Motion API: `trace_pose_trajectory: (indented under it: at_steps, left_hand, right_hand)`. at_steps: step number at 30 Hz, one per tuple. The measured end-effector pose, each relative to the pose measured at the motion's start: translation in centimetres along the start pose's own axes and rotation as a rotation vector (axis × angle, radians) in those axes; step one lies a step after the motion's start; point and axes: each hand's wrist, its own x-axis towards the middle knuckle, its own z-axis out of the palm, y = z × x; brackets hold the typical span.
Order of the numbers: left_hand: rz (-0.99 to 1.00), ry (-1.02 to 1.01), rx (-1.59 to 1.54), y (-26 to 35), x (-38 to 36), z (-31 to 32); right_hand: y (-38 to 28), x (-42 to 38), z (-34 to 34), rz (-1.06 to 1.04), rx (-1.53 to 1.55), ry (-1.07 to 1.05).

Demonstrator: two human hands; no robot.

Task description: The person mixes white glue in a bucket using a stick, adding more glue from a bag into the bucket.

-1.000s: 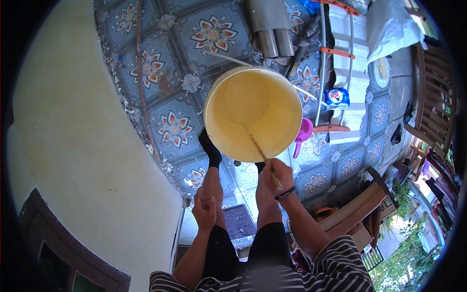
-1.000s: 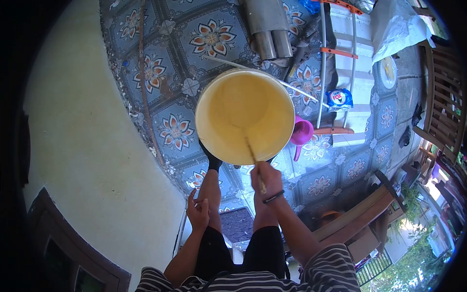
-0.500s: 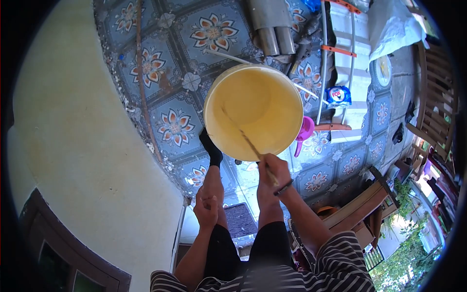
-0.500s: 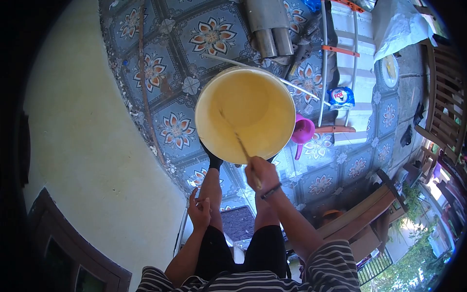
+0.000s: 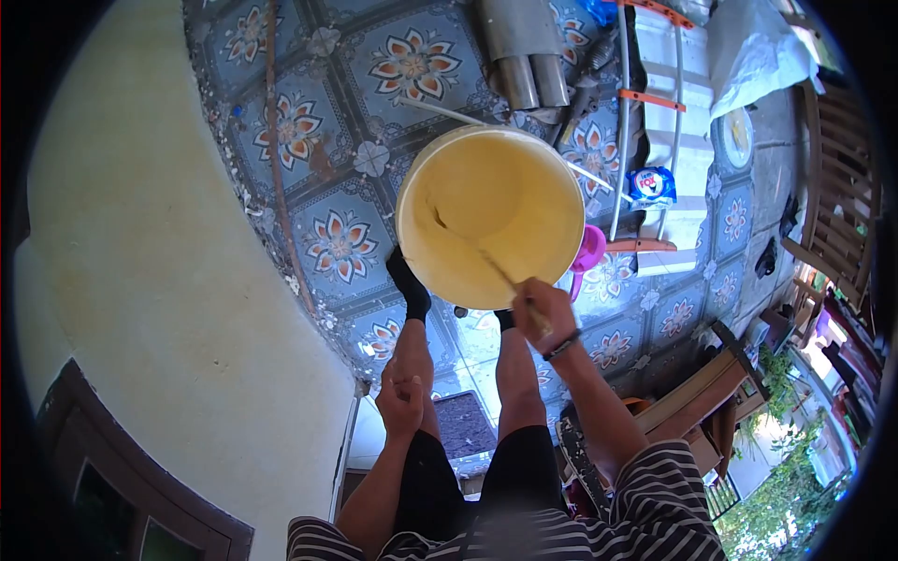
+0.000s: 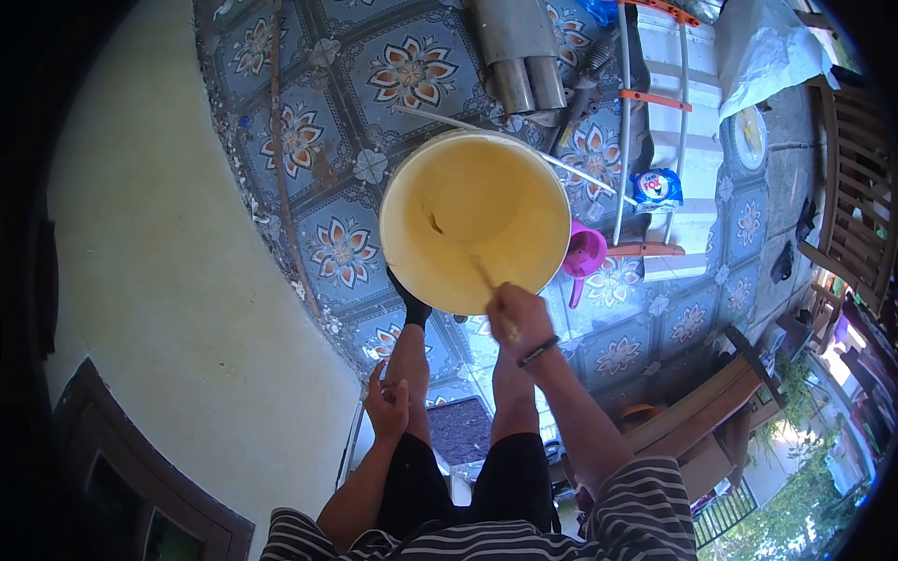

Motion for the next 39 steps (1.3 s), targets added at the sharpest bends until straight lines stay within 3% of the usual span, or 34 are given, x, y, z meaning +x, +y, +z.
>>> trace_pose_trajectory:
  at_steps: [1, 3, 6, 9, 12, 15, 17, 18, 21, 23, 24, 25, 27, 29, 31, 33, 37, 39]
  left_hand:
    - [-0.003, 0.003, 0.001, 0.0, 0.1, 0.0]
    - [-0.010, 0.006, 0.007, -0.1, 0.1, -0.1]
    - [-0.014, 0.009, 0.026, -0.2, 0.1, -0.1]
    - [0.014, 0.021, 0.050, -0.5, 0.1, 0.0]
    - [0.001, 0.013, 0.035, -0.3, 0.0, 0.0]
    - [0.009, 0.018, 0.054, -0.5, -0.1, 0.1]
    - [0.007, 0.020, 0.051, -0.5, -0.1, 0.2]
    - [0.005, 0.018, 0.050, -0.4, -0.1, 0.2]
    - [0.008, 0.022, 0.046, -0.2, -0.2, 0.3]
    - [0.032, 0.030, 0.077, -0.5, -0.1, 0.3]
    - [0.039, 0.028, 0.092, -0.5, -0.2, 0.3]
    - [0.027, 0.023, 0.074, -0.5, -0.3, 0.3]
    - [0.005, 0.021, 0.037, 0.2, -0.2, 0.2]
    - [0.037, 0.037, 0.057, -0.5, -0.1, 0.3]
    - [0.046, 0.037, 0.059, -0.7, -0.3, 0.4]
    - [0.041, 0.035, 0.043, -0.6, -0.2, 0.4]
    - [0.053, 0.024, 0.090, -1.1, -0.2, 0.2]
    - [0.044, 0.023, 0.068, -0.9, -0.2, 0.3]
  right_hand:
    - [0.0, 0.0, -0.8, 0.080, -0.052, 0.097]
    - [1.1, 0.9, -1.7, 0.049, -0.082, 0.304]
    - [2.2, 2.8, 0.4, -0.197, -0.030, 0.358]
    - [0.9, 2.1, 2.6, -0.148, 0.230, 0.069]
    - [-0.8, 0.3, 1.9, -0.121, 0.132, -0.022]
    - [0.7, -0.4, -0.3, 0.046, -0.077, 0.202]
    - [1.0, 0.7, -1.8, 0.141, -0.039, 0.356]
    - [1.5, 1.4, -1.7, 0.073, -0.087, 0.408]
    - [1.2, 3.2, 1.7, -0.076, 0.025, 0.422]
    - [0.5, 2.5, 3.3, -0.191, 0.126, 0.266]
    - [-0.9, 0.8, 2.7, -0.195, 0.074, 0.081]
    - [-0.7, -0.5, 2.8, -0.074, 0.112, 0.036]
    - [-0.1, -2.0, 1.4, 0.067, -0.015, 0.057]
    - [0.7, -1.9, -0.3, 0.151, -0.026, 0.208]
    - [1.7, -0.1, -1.5, 0.157, -0.105, 0.366]
    - [2.3, 1.7, -0.5, 0.029, -0.025, 0.454]
    - [0.3, 0.3, 1.7, -0.154, 0.055, 0.216]
    - [-0.5, -1.2, 1.5, -0.116, 0.005, 0.176]
